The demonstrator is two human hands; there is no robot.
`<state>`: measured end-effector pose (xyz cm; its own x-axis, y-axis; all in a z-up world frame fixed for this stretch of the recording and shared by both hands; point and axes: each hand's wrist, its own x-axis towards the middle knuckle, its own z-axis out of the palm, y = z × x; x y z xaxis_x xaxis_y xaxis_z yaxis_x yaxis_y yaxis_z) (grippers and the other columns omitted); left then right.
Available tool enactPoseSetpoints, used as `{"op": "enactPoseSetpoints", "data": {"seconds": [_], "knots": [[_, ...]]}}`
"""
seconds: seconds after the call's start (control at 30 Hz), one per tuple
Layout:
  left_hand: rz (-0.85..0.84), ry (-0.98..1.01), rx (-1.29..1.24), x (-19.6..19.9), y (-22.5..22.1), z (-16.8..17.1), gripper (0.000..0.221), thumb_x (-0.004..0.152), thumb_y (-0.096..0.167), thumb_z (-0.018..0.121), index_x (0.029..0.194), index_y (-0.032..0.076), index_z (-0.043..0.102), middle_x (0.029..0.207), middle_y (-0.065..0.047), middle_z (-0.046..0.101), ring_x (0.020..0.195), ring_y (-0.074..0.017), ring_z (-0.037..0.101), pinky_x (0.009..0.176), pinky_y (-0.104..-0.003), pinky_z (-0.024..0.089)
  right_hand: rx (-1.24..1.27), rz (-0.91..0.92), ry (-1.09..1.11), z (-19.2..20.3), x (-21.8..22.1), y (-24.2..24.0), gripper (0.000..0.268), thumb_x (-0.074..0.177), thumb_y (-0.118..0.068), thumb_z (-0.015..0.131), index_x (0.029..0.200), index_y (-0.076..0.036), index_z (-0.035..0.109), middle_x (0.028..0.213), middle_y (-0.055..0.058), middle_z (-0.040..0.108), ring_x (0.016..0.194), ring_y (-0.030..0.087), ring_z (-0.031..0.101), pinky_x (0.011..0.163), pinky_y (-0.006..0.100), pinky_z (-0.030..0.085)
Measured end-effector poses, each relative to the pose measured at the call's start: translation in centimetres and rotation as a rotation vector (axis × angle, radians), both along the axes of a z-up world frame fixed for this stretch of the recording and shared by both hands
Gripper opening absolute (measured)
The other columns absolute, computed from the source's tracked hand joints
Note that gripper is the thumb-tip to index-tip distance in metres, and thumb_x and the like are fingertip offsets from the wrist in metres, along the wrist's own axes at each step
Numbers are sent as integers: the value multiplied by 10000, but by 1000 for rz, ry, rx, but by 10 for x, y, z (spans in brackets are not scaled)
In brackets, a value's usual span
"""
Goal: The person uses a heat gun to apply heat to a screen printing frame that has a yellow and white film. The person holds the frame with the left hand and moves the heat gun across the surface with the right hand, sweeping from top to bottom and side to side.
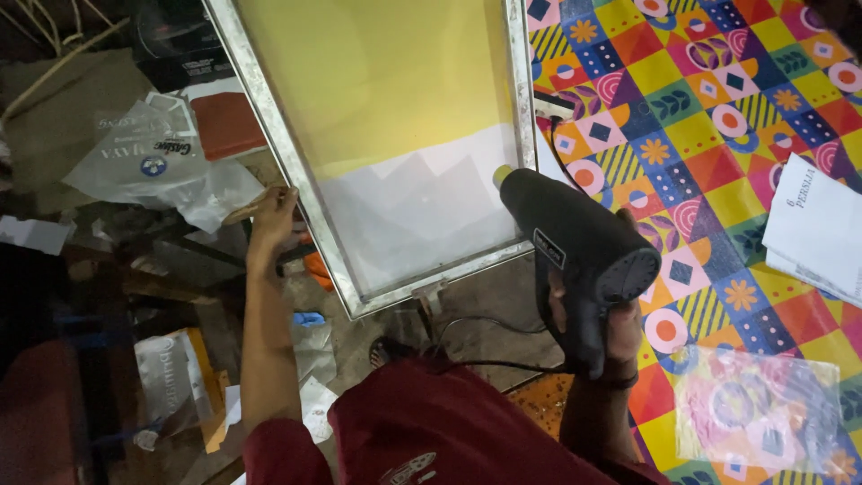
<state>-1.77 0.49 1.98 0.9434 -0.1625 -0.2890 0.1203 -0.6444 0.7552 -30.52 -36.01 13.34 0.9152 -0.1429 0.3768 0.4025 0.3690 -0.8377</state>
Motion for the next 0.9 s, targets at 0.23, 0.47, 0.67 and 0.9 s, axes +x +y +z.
{"op": "enactPoseSetpoints", "data": {"seconds": [0.23, 0.47, 0.67, 0.9], "knots": [[80, 88, -76, -6, -8, 13, 676, 1056, 563, 489, 1476, 33, 488, 1426, -343, 525, 1323, -526, 495, 893, -561, 585, 49, -18, 9, -15, -6, -15, 793, 940, -659, 655, 1334, 7, 482, 912, 215, 627, 544, 224, 647, 434, 305, 540], [92, 36, -153, 0, -6, -8, 657, 1073, 522, 489, 1436, -25, 516, 1394, -377, 520, 1239, -566, 534, 845, -595, 541, 100, -13, 27, -2, -3, -21, 793, 928, -665, 670, 1269, 31, 505, 904, 210, 588, 524, 235, 618, 413, 325, 527], [137, 58, -212, 8, -4, -18, 564, 1087, 451, 521, 1412, -10, 534, 1342, -379, 536, 1071, -530, 645, 692, -550, 625, 68, -36, 32, 7, 3, -23, 773, 948, -651, 622, 1320, 7, 463, 903, 213, 569, 524, 246, 612, 401, 328, 540], [72, 72, -13, 21, 3, -31, 627, 1072, 577, 469, 1438, 72, 535, 1347, -326, 591, 1079, -464, 675, 896, -563, 587, -3, -100, 29, -1, 13, -31, 750, 973, -627, 540, 1426, -49, 386, 900, 219, 539, 530, 248, 606, 399, 316, 562]]}}
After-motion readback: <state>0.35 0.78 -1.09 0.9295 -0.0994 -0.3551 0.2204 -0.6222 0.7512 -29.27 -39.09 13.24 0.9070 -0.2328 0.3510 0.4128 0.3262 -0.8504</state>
